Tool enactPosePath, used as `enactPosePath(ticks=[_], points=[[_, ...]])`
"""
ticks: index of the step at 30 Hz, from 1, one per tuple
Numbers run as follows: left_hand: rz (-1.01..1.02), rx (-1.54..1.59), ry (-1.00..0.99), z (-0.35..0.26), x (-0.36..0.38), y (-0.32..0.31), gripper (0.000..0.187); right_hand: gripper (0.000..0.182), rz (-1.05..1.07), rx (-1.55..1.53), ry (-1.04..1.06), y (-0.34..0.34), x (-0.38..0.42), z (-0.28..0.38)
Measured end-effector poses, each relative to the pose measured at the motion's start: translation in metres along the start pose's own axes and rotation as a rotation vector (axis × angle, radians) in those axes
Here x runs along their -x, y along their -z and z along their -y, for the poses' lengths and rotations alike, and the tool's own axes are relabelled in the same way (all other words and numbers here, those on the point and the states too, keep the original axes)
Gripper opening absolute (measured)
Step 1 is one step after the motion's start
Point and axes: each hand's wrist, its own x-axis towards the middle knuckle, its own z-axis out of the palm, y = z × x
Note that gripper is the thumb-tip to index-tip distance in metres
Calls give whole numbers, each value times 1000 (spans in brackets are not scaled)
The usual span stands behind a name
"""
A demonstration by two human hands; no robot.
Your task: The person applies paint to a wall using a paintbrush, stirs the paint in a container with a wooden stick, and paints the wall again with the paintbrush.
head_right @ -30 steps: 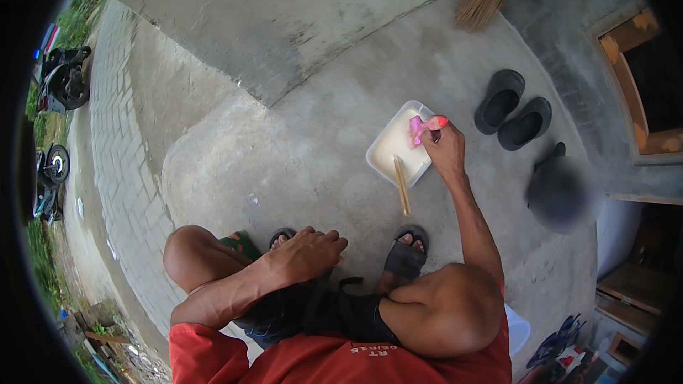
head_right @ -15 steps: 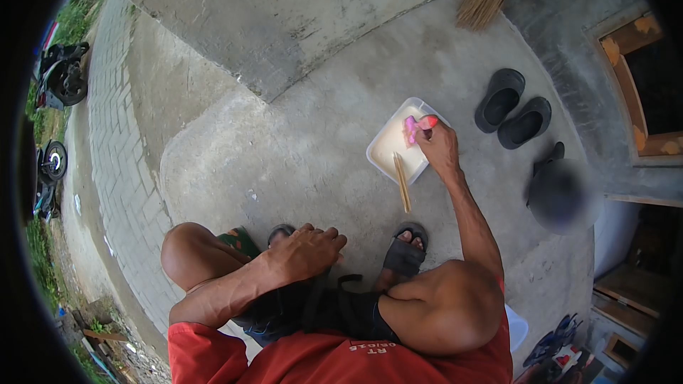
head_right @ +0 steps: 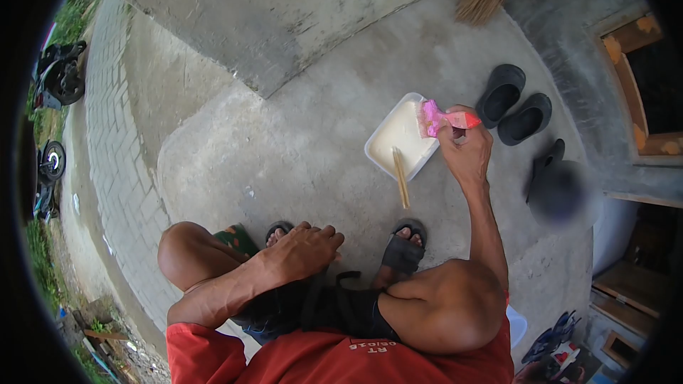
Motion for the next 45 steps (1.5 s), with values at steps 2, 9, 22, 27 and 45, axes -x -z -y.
enactPosePath(ticks=[2,9,22,27,45], points=[[6,-16,2,0,0,-1,34,16,-63,5,78,-4,8,-1],[34,-34,6,-2,-4,6,34,24,49,55,138,-40,39,-68],[56,7,0,-3,-3,5,33,20,-270,-1085,-961,-30,63,-118],[69,-20,-14,-6,-3,6,32,21,-263,-1392,-1090,-28,71,-128],[-59,36,-74,4,15,40,32,36,148,-1068,-499,-136,-87,105]])
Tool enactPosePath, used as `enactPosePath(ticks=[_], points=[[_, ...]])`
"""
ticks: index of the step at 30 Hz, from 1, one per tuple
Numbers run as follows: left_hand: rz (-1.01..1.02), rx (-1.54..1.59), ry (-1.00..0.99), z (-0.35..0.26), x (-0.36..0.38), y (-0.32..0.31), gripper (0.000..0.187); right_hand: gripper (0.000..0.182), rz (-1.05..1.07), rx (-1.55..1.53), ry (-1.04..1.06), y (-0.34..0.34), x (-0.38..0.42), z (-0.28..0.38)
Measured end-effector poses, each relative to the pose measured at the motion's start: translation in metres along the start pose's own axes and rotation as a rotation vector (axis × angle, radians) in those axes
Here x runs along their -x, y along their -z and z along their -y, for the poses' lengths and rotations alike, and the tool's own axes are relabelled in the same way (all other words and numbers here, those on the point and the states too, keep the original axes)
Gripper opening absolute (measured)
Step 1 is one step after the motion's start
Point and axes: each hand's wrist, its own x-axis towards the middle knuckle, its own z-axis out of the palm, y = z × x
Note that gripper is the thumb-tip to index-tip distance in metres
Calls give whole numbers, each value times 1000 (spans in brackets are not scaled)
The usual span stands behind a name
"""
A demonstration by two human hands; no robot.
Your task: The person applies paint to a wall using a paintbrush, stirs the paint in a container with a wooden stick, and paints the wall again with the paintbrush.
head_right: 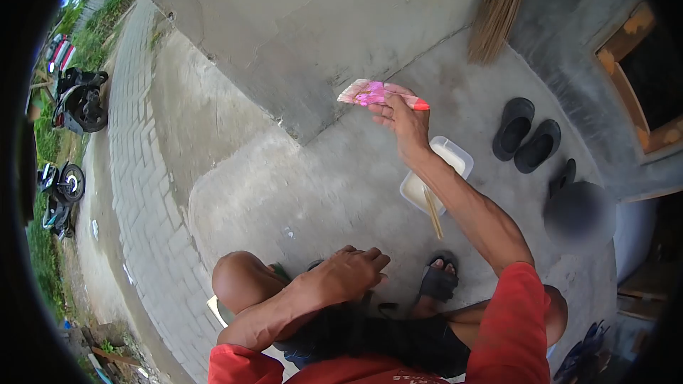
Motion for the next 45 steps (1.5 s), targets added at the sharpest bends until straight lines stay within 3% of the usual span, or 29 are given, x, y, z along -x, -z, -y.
enactPosePath(ticks=[2,5,9,11,15,17,20,25,28,33,35,37,41,45], points=[[-174,63,73,5,6,11,31,36,-65,17,100,-20,-20,-48],[-199,81,102,7,15,16,30,36,-167,-79,118,-50,-41,-82],[-164,95,91,9,24,7,30,34,-121,-172,177,-68,-29,-45],[-162,89,71,9,26,4,30,33,-107,-177,304,-64,-14,-26],[-184,72,45,7,23,2,29,35,-158,-74,229,-37,-26,-83],[-207,95,28,2,24,7,28,35,-248,-16,75,-36,-36,-113],[-226,85,45,-2,25,12,28,33,-210,-116,124,-58,-42,-102],[-237,70,42,-7,21,18,28,36,-39,-176,380,-91,-15,5],[-195,41,54,-13,16,23,28,37,17,-260,459,-83,-8,3],[-142,-3,67,-20,28,42,33,36,-143,-230,215,-46,-21,-113],[-449,83,-7,-16,55,66,39,36,-199,-182,123,-33,-24,-146],[-698,111,101,-19,90,95,42,36,-249,-134,38,-39,-31,-143],[-1304,238,518,9,159,65,33,31,-71,-154,321,-96,-16,-30],[-1515,335,928,58,224,-4,32,32,126,-235,622,-117,1,41]])
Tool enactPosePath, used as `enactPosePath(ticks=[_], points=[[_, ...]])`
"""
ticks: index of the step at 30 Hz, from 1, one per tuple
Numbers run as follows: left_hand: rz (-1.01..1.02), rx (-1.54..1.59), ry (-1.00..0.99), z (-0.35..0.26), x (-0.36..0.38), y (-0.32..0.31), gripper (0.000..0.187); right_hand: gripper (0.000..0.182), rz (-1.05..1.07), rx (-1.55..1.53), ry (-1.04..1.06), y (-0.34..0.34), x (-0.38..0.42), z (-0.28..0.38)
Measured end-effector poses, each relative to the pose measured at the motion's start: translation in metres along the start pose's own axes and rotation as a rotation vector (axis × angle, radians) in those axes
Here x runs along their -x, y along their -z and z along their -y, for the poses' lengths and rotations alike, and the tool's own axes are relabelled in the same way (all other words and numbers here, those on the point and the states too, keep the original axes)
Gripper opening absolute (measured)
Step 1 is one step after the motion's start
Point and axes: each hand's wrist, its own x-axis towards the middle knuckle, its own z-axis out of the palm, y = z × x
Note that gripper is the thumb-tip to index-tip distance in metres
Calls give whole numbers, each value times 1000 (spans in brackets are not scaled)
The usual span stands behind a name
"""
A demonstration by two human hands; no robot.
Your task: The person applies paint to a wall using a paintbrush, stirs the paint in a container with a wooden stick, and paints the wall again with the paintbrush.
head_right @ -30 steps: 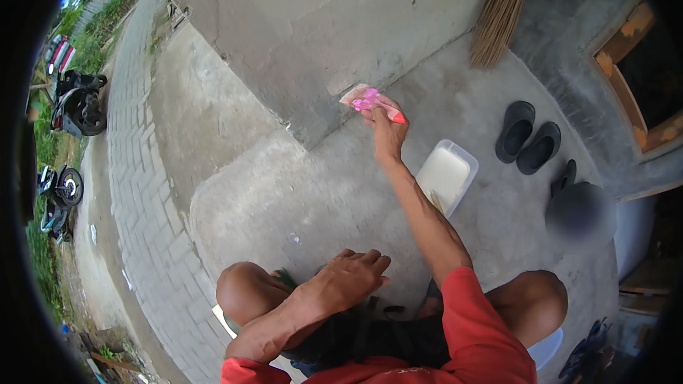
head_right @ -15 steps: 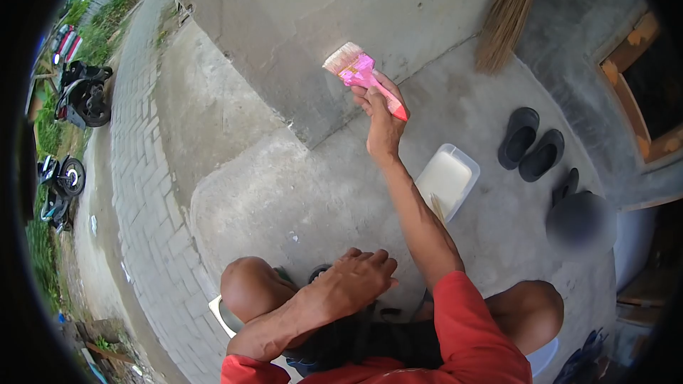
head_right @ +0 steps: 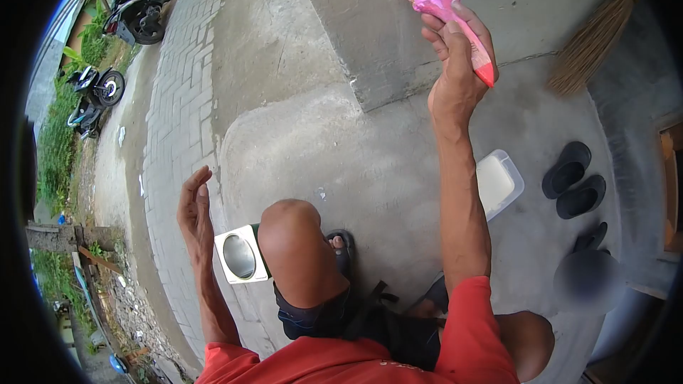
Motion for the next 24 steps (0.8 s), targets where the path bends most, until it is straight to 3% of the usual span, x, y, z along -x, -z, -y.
enactPosePath(ticks=[4,5,8,10,11,12,13,14,16,18,19,21,24], points=[[-50,-225,160,127,17,41,35,36,-40,-13,-140,34,28,-53],[1,-373,191,154,29,56,44,36,-65,7,-205,53,40,-74],[134,-489,515,268,92,97,61,36,-167,85,-401,110,68,-115],[247,-95,788,307,142,105,68,37,-254,188,-503,121,81,-124],[196,54,930,292,163,96,64,37,-334,285,-603,122,78,-126],[221,203,940,288,176,88,61,37,-338,281,-584,115,69,-124],[273,348,768,290,192,86,61,37,-283,257,-564,102,63,-116],[315,177,574,281,192,81,62,38,-223,235,-548,88,58,-107],[347,12,381,266,198,74,64,37,-162,220,-450,58,35,-75],[-16,661,777,261,202,69,63,37,-119,208,-342,34,21,-45],[10,666,772,245,200,65,63,36,-67,129,-246,28,16,-30],[40,314,745,206,191,61,61,34,-16,15,-114,29,14,-22],[0,288,719,222,191,64,56,34,-51,-50,-177,58,40,-64]])
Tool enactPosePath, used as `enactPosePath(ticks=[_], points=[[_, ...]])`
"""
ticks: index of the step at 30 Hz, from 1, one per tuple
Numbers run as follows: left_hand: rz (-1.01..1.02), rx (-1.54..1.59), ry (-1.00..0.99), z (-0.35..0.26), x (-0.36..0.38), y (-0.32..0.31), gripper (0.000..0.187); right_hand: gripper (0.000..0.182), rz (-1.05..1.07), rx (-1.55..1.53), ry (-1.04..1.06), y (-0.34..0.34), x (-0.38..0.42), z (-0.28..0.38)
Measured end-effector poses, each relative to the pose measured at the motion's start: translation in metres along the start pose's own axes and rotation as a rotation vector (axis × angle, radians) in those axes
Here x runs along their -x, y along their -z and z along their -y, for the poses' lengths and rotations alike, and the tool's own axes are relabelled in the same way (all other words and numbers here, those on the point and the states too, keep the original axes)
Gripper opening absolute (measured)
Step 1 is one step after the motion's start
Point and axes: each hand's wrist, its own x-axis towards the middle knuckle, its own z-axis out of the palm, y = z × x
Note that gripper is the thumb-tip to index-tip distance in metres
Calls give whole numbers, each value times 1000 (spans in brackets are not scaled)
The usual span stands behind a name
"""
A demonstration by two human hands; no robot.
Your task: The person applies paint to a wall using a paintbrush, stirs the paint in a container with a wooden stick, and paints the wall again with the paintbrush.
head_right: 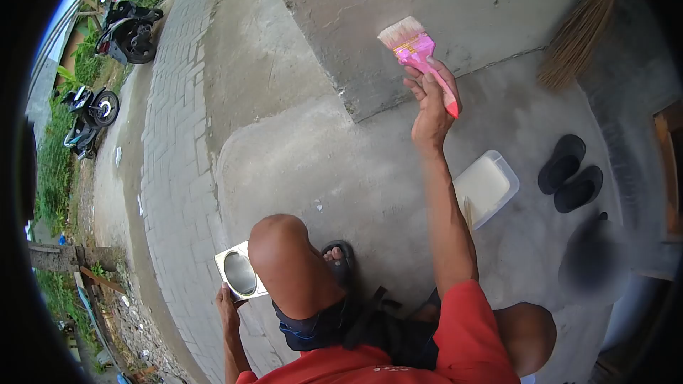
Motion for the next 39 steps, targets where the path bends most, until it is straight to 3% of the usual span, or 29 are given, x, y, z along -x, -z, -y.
enactPosePath(ticks=[6,11,18,23,25,29,32,34,35,37,38,39], points=[[-61,-22,-106,11,-6,10,46,33,-245,89,-334,99,58,-112],[-118,-74,-152,23,-15,25,34,31,-368,157,-423,93,51,-115],[-214,-184,-206,34,-11,43,29,27,-63,132,-153,-47,-7,27],[-284,-195,-187,53,-1,69,27,28,84,-61,153,-79,-32,88],[-331,-237,-167,67,-5,89,26,29,78,-57,188,-58,-26,62],[-300,-141,-108,96,-11,111,29,32,-25,-25,-91,26,14,-31],[-205,-221,48,67,4,114,32,32,-202,44,-230,91,45,-88],[-45,-302,140,62,1,124,65,29,-355,142,-334,115,56,-110],[-44,-306,139,60,1,124,65,29,-359,141,-335,122,59,-120],[-313,-744,39,25,14,100,68,30,-378,143,-333,129,60,-134],[-402,-670,-99,38,7,108,71,30,-381,141,-333,129,58,-140],[-401,-673,-102,20,7,105,71,30,-410,160,-325,127,54,-146]])
